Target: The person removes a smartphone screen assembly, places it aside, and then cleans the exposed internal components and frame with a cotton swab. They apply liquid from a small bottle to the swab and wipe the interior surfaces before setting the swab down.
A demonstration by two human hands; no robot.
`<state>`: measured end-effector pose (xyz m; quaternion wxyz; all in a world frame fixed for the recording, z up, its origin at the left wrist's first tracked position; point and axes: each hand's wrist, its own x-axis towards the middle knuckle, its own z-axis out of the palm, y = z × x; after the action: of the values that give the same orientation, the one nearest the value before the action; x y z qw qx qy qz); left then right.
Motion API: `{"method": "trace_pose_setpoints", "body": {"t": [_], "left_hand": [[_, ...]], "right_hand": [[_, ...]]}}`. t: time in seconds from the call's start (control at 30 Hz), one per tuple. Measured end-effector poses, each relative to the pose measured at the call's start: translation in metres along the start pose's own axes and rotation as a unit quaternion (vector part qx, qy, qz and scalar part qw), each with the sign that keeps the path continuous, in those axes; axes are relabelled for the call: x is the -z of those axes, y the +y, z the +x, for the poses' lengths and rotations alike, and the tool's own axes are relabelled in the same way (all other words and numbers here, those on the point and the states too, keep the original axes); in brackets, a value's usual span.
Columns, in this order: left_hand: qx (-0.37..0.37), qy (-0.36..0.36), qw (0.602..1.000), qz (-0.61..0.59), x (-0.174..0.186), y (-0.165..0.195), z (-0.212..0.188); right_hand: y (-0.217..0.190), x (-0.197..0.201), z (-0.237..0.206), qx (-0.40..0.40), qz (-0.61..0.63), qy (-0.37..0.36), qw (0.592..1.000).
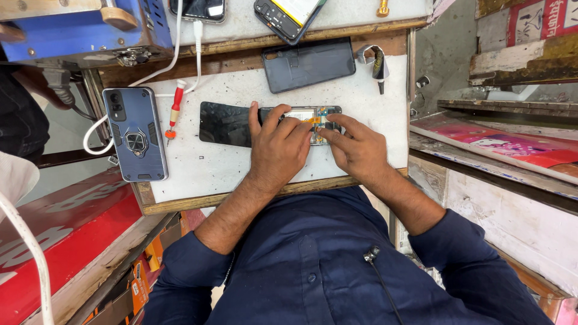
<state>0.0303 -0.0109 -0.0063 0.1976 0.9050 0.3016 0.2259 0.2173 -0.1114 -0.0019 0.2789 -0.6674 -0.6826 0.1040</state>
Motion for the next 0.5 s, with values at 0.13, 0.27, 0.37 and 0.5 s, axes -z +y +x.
{"method": "trace_pose_setpoints", "body": {"t": [0.13, 0.27, 0.37, 0.5], "left_hand": [[0.002, -0.011, 1.000, -0.001, -0.0005, -0.0009, -0.0013], [-0.001, -0.006, 1.000, -0.004, -0.0018, -0.0015, -0.0020], [0.002, -0.007, 1.000, -0.003, -0.0021, -0.0017, -0.0021], [-0.002, -0.013, 1.000, -0.002, -0.0003, -0.0021, -0.0019]], "right_hand": [[0.0009, -0.0011, -0.0009, 0.004, 0.002, 0.000, 1.000], [0.0010, -0.0020, -0.0013, 0.003, 0.000, 0.004, 1.000], [0.0011, -0.0023, -0.0008, -0.002, 0.002, 0.000, 1.000], [0.0021, -0.0017, -0.0009, -0.008, 0.015, -0.007, 1.000]]}}
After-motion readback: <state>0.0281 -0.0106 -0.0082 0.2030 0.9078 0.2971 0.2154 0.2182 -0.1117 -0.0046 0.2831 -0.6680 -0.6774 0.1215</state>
